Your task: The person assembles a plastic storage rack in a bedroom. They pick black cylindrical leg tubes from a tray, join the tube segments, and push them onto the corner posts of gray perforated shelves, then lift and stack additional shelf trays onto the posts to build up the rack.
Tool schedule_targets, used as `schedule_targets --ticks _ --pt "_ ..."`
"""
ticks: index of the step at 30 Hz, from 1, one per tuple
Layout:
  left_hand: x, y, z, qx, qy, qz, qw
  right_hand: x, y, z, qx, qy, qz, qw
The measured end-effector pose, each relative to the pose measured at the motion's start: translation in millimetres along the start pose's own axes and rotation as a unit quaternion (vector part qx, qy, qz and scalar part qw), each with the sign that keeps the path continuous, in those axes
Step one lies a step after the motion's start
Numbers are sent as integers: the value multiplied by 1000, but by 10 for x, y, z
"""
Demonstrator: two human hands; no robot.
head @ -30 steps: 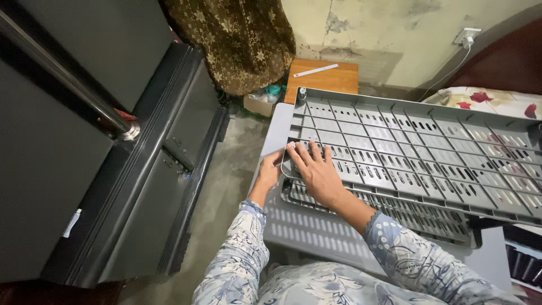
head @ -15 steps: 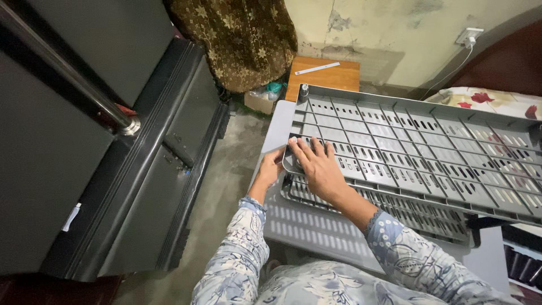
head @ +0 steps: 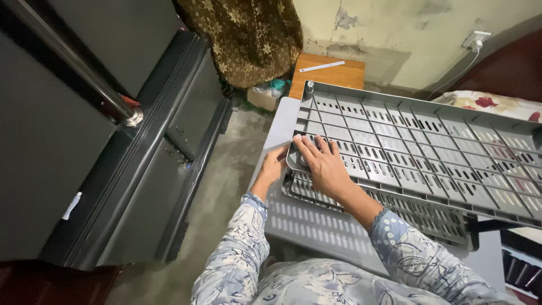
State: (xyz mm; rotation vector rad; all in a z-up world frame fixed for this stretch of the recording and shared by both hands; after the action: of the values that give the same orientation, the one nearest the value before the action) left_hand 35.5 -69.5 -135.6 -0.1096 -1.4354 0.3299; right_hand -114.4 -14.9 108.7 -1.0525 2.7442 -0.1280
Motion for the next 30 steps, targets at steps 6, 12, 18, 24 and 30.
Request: schedule_targets --ticks 6,12,18,24,30 --pt "-202 -14 -6 34 112 -21 993 -63 2 53 46 17 -12 999" --pt "-229 -28 -19 73 207 -30 975 -102 25 88 50 30 -4 998" --pt "134 11 -18 27 -37 46 998 -140 81 66 60 53 -13 997" --pt "228 -25 -22 47 -4 13 999 -106 83 96 55 30 -15 998" --pt "249 -93 -7 57 55 -122 989 -104 82 66 50 10 -15 999"
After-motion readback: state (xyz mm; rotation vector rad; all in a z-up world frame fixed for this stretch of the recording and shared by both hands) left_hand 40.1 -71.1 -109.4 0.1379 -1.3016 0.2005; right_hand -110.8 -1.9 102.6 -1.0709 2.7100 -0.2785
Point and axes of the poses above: each hand's wrist, its own y-axis away from the middle knuckle, its own z-axis out of the palm, x = y × z, the point moved 8 cm from there along -y, towards the middle knuckle, and after that the axes turned 12 degrees about z, right-handed, at the moved point
